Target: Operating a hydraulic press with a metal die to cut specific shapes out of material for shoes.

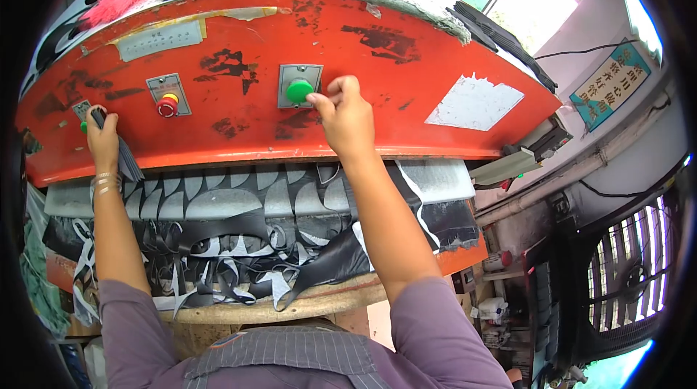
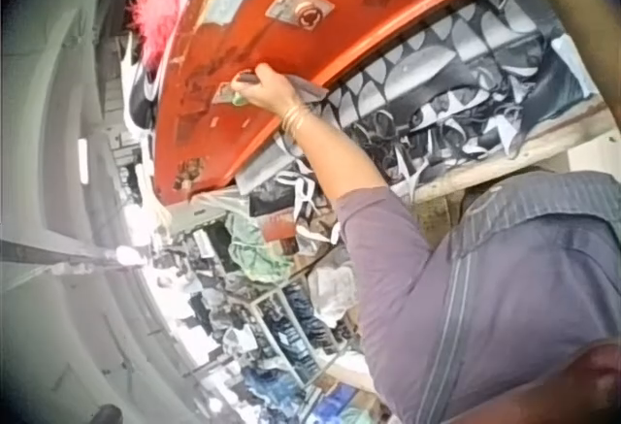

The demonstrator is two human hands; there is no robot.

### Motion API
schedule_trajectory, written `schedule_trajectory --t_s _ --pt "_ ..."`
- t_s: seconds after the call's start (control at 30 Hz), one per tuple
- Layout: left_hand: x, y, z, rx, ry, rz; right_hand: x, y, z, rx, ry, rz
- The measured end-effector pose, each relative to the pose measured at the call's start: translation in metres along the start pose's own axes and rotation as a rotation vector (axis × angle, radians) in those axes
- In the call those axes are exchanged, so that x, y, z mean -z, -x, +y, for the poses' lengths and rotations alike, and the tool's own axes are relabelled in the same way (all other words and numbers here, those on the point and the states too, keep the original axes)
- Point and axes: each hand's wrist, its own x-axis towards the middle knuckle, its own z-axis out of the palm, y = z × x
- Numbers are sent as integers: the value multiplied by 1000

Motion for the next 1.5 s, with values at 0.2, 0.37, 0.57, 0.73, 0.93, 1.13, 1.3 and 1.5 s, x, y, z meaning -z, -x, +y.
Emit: schedule_trajectory --t_s 0.2,0.37,0.57,0.73,0.93,1.13,1.3,1.5 --pt "40 51 -7 -36 224 194 28 71 5 -49 -85 -152" --pt "94 -6 5 -37 -104 185 16 26 -41 94 3 -58" --pt "75 148 87 -15 -36 -619 56 138 -35 50 224 -465" --pt "89 297 154 -143 -205 -1188 43 266 -34 189 329 -1037" --pt "82 320 170 -181 -260 -1064 21 286 -19 268 400 -639" --pt "72 310 166 -92 -251 -1134 19 277 -13 234 350 -683" --pt "58 260 158 112 -112 -1395 47 184 -10 8 98 -1195" --pt "-5 229 174 892 450 -1053 3 80 83 -402 352 -518"
